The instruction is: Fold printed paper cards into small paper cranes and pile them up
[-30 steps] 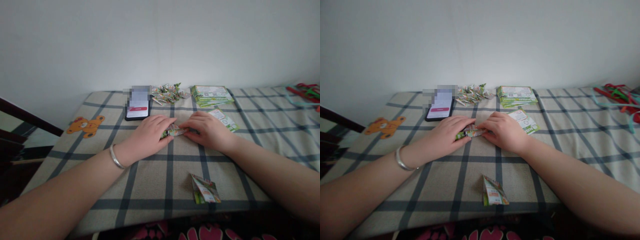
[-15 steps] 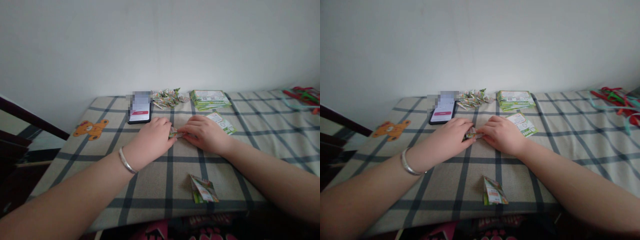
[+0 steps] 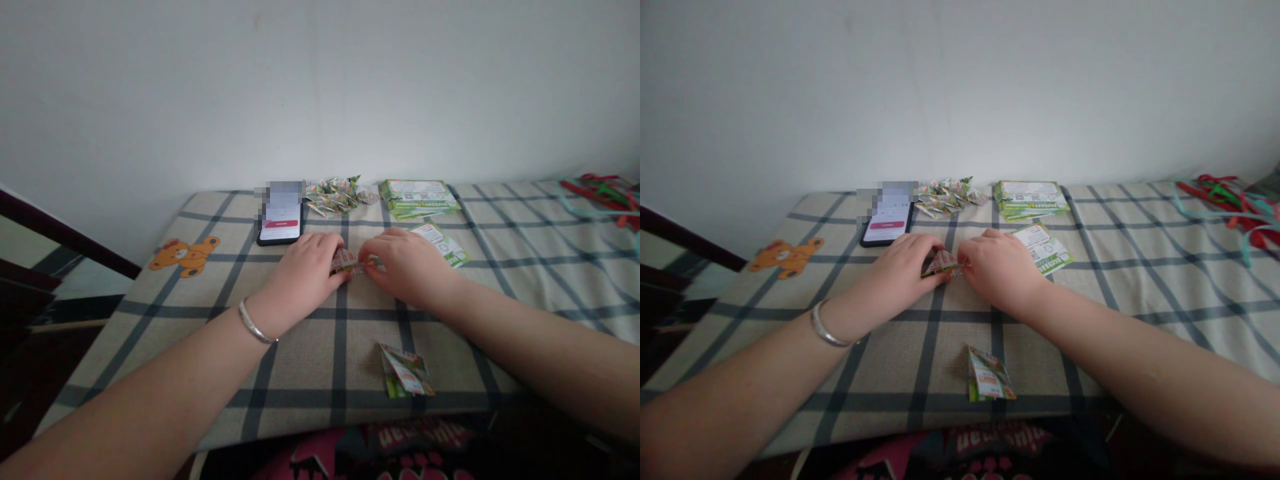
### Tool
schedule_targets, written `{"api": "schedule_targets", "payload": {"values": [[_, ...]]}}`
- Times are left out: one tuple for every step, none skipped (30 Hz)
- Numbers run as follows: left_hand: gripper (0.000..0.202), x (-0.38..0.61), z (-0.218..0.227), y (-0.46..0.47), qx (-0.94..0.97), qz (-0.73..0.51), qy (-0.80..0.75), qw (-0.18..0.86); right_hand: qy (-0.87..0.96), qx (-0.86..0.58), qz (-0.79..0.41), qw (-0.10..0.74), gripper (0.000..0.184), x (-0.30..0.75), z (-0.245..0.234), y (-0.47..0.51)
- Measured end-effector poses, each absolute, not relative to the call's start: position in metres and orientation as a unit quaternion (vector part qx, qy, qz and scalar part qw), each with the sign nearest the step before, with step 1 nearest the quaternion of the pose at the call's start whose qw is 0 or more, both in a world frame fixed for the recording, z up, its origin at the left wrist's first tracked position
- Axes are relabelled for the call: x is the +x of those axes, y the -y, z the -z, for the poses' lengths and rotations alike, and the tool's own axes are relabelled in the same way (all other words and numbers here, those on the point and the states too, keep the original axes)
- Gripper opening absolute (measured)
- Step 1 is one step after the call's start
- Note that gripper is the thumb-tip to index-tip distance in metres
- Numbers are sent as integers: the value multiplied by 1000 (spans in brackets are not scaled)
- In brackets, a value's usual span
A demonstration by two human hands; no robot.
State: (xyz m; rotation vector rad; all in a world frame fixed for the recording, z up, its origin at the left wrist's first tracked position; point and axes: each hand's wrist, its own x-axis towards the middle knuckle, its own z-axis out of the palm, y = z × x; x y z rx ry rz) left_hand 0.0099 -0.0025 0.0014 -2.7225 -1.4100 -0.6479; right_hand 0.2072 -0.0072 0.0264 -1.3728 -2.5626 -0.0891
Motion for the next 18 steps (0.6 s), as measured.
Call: {"api": "schedule_targets", "payload": {"values": [[33, 9, -1, 3, -870, 212, 445, -2, 871, -475, 25, 119, 15, 206, -27, 7], [32, 9, -1, 3, -871, 214, 442, -9, 869, -479, 19, 125, 14, 206, -27, 6], [32, 9, -1, 3, -872, 215, 439, -15, 868, -478, 14, 134, 12, 206, -26, 6], [31, 8, -1, 3, -873, 215, 438, -20, 868, -475, 8, 143, 11, 207, -25, 5], [32, 8, -2, 3, -873, 213, 438, -24, 870, -469, 3, 153, 10, 208, -23, 4], [32, 7, -2, 3, -873, 214, 438, -26, 871, -464, -2, 162, 9, 209, -21, 4], [32, 7, -2, 3, -872, 216, 439, -26, 872, -459, -7, 170, 9, 210, -19, 3], [31, 7, -2, 3, -871, 218, 439, -28, 872, -455, -11, 177, 8, 212, -17, 3], [30, 7, -2, 2, -871, 219, 438, -30, 874, -450, -14, 185, 7, 213, -15, 2], [29, 7, -3, 2, -871, 220, 438, -33, 876, -442, -17, 192, 7, 215, -13, 1], [28, 7, -3, 2, -872, 219, 436, -36, 880, -432, -18, 198, 7, 217, -12, -1], [28, 7, -4, 3, -873, 218, 435, -38, 887, -416, -21, 201, 8, 220, -11, -2], [27, 7, -5, 3, -874, 217, 433, -38, 895, -398, -22, 201, 9, 222, -11, -4], [25, 8, -6, 4, -876, 215, 431, -36, 900, -388, -19, 199, 10, 224, -10, -6], [23, 8, -7, 5, -877, 213, 429, -32, 907, -376, -17, 192, 11, 226, -10, -7], [21, 8, -9, 7, -880, 209, 427, -25, 911, -367, -15, 187, 11, 229, -10, -8], [19, 8, -10, 8, -882, 205, 424, -16, 914, -362, -13, 183, 11, 230, -10, -9], [18, 8, -11, 9, -885, 200, 421, -4, 916, -358, -11, 179, 10, 232, -10, -9]]}}
